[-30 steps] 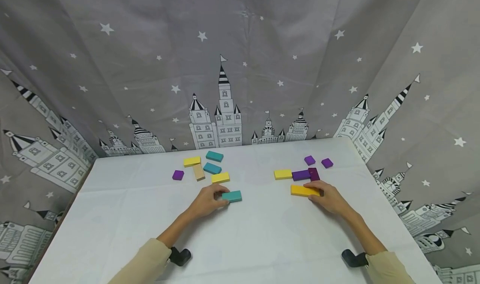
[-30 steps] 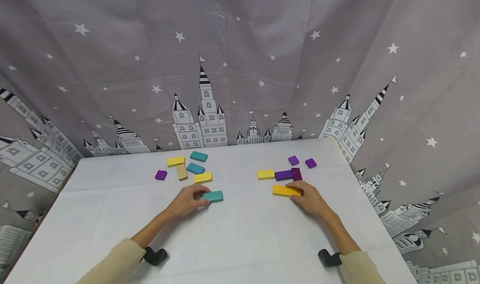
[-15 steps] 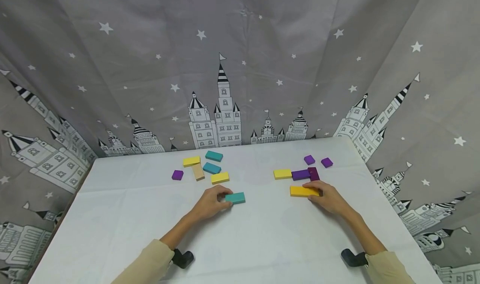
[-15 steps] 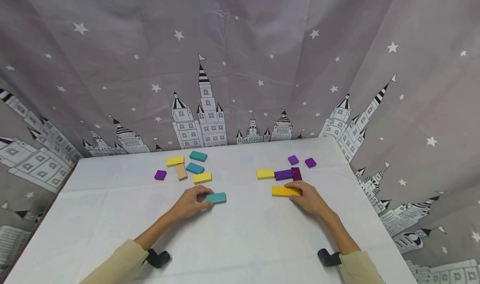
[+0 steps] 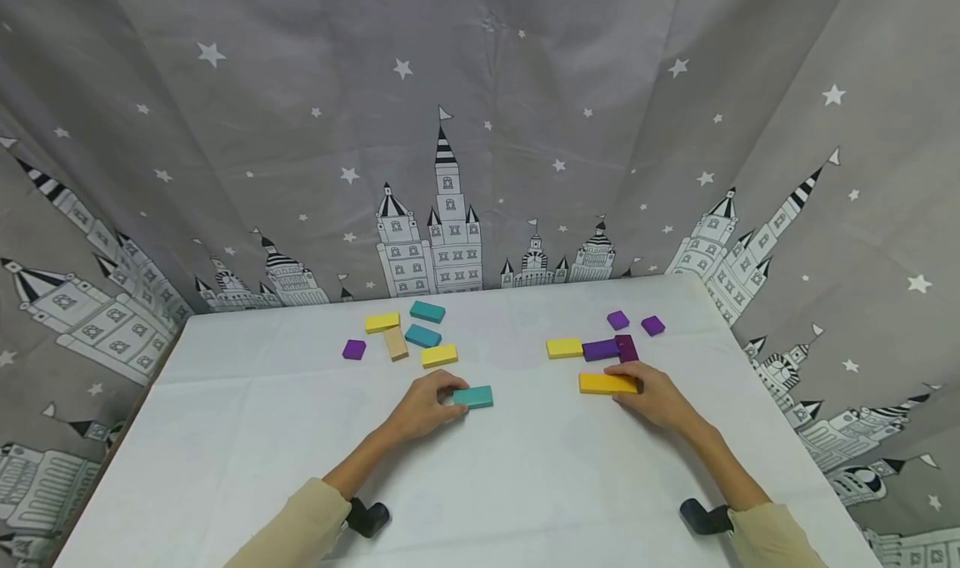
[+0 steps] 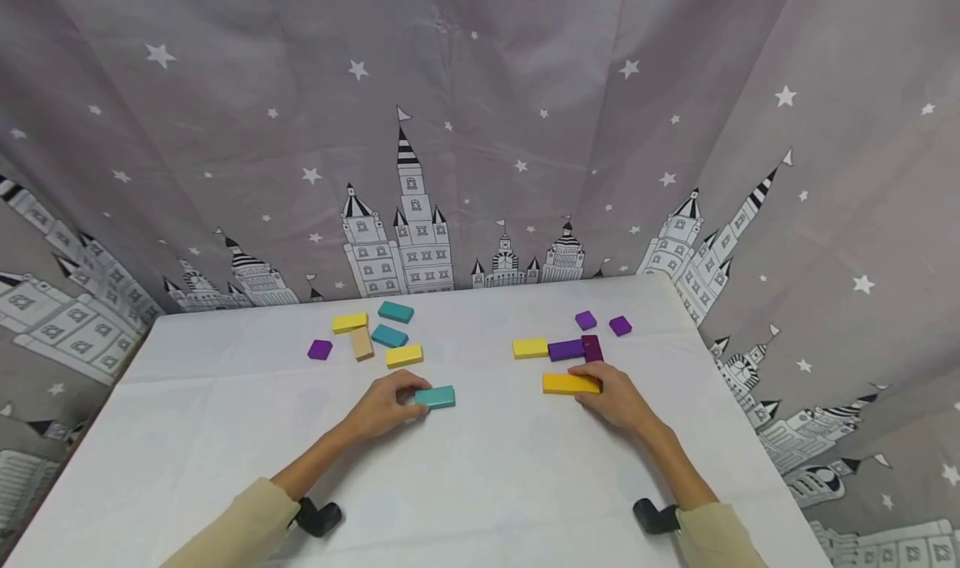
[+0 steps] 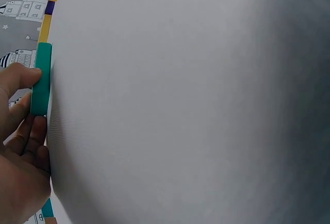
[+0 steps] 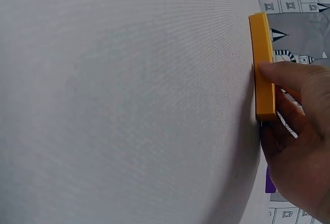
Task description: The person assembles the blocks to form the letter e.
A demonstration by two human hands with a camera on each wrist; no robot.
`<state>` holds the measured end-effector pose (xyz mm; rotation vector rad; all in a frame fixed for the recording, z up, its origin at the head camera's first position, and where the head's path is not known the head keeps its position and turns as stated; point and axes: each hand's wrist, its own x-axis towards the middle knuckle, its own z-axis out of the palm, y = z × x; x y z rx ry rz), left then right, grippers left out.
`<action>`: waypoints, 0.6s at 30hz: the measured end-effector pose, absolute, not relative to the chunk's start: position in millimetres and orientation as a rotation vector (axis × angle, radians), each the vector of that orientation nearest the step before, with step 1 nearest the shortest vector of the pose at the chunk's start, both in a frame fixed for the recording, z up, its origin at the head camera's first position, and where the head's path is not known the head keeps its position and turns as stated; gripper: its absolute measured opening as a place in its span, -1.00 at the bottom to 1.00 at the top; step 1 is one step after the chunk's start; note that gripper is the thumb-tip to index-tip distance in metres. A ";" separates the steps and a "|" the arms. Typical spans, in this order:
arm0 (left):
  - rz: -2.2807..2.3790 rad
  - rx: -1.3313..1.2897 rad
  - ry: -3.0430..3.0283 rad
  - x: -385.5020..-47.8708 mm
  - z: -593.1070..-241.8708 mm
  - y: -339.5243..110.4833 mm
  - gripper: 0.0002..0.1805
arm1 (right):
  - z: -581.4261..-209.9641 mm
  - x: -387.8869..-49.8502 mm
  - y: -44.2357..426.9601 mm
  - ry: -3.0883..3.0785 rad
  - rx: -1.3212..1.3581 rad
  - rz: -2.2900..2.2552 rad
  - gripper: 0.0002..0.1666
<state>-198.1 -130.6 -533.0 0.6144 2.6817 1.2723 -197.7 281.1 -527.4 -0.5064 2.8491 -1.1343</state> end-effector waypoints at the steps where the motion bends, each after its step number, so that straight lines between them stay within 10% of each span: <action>1: 1.275 0.609 2.678 -197.9 -533.2 -130.4 -0.70 | -527.6 -197.7 280.7 2.855 -0.514 -1.131 -0.57; 18: 1.267 0.558 2.649 -198.3 -530.2 -130.4 -0.69 | -510.7 -201.5 247.2 2.814 -0.676 -1.198 -0.57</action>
